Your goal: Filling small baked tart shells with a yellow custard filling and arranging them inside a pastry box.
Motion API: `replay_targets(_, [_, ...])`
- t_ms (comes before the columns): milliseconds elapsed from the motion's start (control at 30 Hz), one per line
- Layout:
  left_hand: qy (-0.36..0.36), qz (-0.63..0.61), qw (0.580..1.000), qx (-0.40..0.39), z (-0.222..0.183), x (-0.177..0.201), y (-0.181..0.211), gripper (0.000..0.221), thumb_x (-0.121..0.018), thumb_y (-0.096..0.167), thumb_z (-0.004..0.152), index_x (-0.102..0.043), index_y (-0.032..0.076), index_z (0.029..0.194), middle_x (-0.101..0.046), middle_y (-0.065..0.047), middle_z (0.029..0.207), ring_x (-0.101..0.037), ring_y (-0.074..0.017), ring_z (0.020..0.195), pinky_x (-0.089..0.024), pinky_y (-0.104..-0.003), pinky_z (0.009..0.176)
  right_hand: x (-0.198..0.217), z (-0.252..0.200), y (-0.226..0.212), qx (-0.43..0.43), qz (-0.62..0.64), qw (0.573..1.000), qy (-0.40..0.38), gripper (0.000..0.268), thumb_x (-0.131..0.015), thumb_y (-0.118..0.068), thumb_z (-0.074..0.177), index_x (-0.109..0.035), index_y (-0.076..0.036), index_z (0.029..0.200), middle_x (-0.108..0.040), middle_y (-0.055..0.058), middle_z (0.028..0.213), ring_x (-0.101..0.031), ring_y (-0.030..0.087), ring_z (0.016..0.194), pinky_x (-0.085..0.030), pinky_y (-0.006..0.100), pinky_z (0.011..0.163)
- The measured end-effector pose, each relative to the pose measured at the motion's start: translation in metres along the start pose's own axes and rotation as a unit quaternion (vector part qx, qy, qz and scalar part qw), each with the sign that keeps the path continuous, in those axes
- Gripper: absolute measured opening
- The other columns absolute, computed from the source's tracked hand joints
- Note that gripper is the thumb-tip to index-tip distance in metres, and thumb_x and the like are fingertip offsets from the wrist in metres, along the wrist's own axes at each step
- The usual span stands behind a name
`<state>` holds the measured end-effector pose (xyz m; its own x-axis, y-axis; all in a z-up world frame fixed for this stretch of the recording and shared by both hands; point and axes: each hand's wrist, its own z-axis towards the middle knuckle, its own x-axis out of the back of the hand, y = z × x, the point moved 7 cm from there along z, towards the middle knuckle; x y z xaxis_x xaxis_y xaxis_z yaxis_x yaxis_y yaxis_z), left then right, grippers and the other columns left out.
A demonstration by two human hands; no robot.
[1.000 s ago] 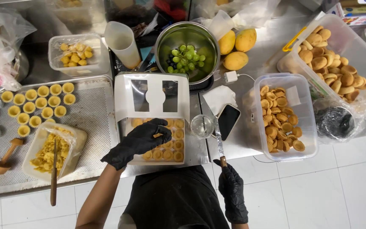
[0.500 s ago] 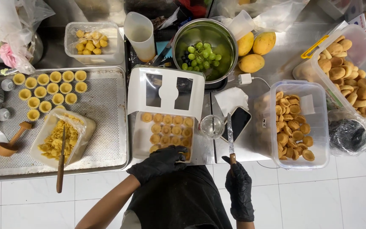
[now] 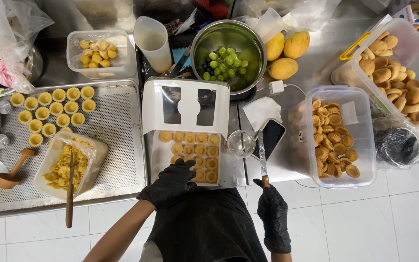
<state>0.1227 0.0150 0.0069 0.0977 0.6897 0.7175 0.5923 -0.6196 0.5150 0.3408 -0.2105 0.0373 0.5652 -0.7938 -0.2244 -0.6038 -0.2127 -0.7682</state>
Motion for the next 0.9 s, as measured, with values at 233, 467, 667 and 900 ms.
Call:
replay_targets(233, [-0.023, 0.006, 0.998, 0.050, -0.009, 0.045, 0.025, 0.082, -0.069, 0.034, 0.088, -0.032, 0.019, 0.160, -0.044, -0.017, 0.149, -0.051, -0.0362, 0.126, -0.053, -0.046, 0.096, -0.007, -0.004, -0.006, -0.001, -0.029, 1.000, 0.000, 0.046, -0.051, -0.026, 0.103, -0.065, 0.007, 0.130, -0.037, -0.006, 0.054, -0.031, 0.005, 0.041, -0.023, 0.023, 0.038])
replay_targets(467, [-0.038, 0.031, 0.996, 0.079, -0.013, 0.007, -0.019, 0.045, -0.066, 0.043, 0.093, -0.065, 0.008, 0.122, -0.052, -0.012, 0.146, -0.053, -0.0305, 0.130, -0.052, -0.044, 0.101, -0.005, -0.002, 0.001, -0.004, 0.003, 1.000, -0.016, 0.045, -0.054, -0.024, 0.102, -0.065, 0.007, 0.132, -0.037, -0.007, 0.055, -0.031, 0.004, 0.042, -0.023, 0.022, 0.039])
replay_targets(667, [0.023, 0.034, 0.999, 0.012, -0.017, -0.018, -0.037, 0.033, -0.065, 0.038, 0.091, -0.075, 0.010, 0.107, -0.049, -0.013, 0.150, -0.047, -0.0381, 0.136, -0.043, -0.051, 0.107, -0.002, 0.004, 0.010, -0.027, -0.002, 1.000, 0.007, 0.043, -0.055, -0.026, 0.101, -0.067, 0.004, 0.129, -0.040, -0.005, 0.054, -0.033, 0.006, 0.040, -0.024, 0.023, 0.038])
replay_targets(900, [-0.035, 0.058, 0.992, 0.110, -0.040, 0.032, -0.024, 0.039, -0.066, 0.043, 0.090, -0.074, 0.009, 0.108, -0.055, -0.009, 0.142, -0.051, -0.0297, 0.131, -0.050, -0.045, 0.103, -0.009, -0.001, 0.002, -0.025, -0.026, 0.999, 0.020, 0.043, -0.056, -0.028, 0.101, -0.068, 0.003, 0.129, -0.041, -0.004, 0.055, -0.034, 0.006, 0.041, -0.025, 0.023, 0.039])
